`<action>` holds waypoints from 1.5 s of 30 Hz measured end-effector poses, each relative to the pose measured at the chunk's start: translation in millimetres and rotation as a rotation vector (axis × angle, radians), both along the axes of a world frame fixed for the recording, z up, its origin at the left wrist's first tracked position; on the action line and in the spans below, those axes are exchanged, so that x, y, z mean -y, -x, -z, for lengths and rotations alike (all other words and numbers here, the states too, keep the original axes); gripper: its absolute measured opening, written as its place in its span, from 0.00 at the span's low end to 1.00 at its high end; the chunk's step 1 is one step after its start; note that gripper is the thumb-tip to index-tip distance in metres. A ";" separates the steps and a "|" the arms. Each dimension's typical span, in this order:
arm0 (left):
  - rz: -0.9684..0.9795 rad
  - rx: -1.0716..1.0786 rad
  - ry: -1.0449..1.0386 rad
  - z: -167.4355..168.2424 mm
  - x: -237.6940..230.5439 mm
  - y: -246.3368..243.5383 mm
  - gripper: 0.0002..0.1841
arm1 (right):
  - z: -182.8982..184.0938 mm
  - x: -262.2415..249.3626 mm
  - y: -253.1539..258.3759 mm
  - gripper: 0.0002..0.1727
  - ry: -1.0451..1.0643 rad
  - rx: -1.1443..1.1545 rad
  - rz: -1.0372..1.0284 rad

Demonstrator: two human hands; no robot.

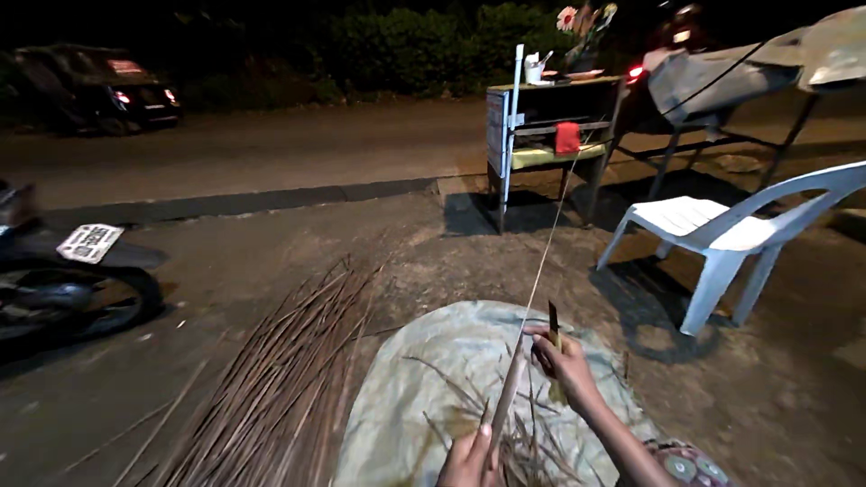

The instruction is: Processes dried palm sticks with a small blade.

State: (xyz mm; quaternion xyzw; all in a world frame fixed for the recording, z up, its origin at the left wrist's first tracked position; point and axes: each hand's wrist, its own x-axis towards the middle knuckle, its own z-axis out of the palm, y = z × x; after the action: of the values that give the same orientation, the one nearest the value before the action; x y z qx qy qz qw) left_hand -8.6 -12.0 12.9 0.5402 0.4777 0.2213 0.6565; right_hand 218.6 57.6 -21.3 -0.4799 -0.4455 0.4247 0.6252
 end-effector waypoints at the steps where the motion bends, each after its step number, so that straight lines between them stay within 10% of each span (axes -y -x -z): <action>1: -0.036 -0.005 -0.002 -0.3 -0.1 1.1 0.22 | 3.0 4.8 7.7 0.15 -0.054 0.206 -0.036; 7: -0.291 -0.077 0.016 -1.0 -5.1 1.3 0.17 | -18.4 48.3 69.3 0.10 0.003 0.931 -0.503; 13: -0.187 -0.033 0.037 -2.6 -11.5 -2.7 0.21 | 0.1 30.9 64.4 0.07 -0.103 1.219 -0.115; 23: -0.014 0.223 0.182 1.1 0.3 4.3 0.25 | -18.7 -25.4 -14.8 0.21 0.525 1.031 0.148; 34: -0.275 0.447 0.303 -4.4 -11.6 8.0 0.25 | -11.1 57.4 79.4 0.11 -0.146 1.008 -0.278; 45: 0.024 0.690 0.519 7.9 -6.9 11.9 0.24 | -16.2 -3.1 21.7 0.22 0.372 1.064 -0.147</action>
State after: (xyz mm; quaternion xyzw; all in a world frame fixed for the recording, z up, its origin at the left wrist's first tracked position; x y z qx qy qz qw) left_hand -20.6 -5.1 5.0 0.2569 0.2636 0.2539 0.8944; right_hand 196.9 60.6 -5.1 -0.6974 -0.6491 0.2384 0.1885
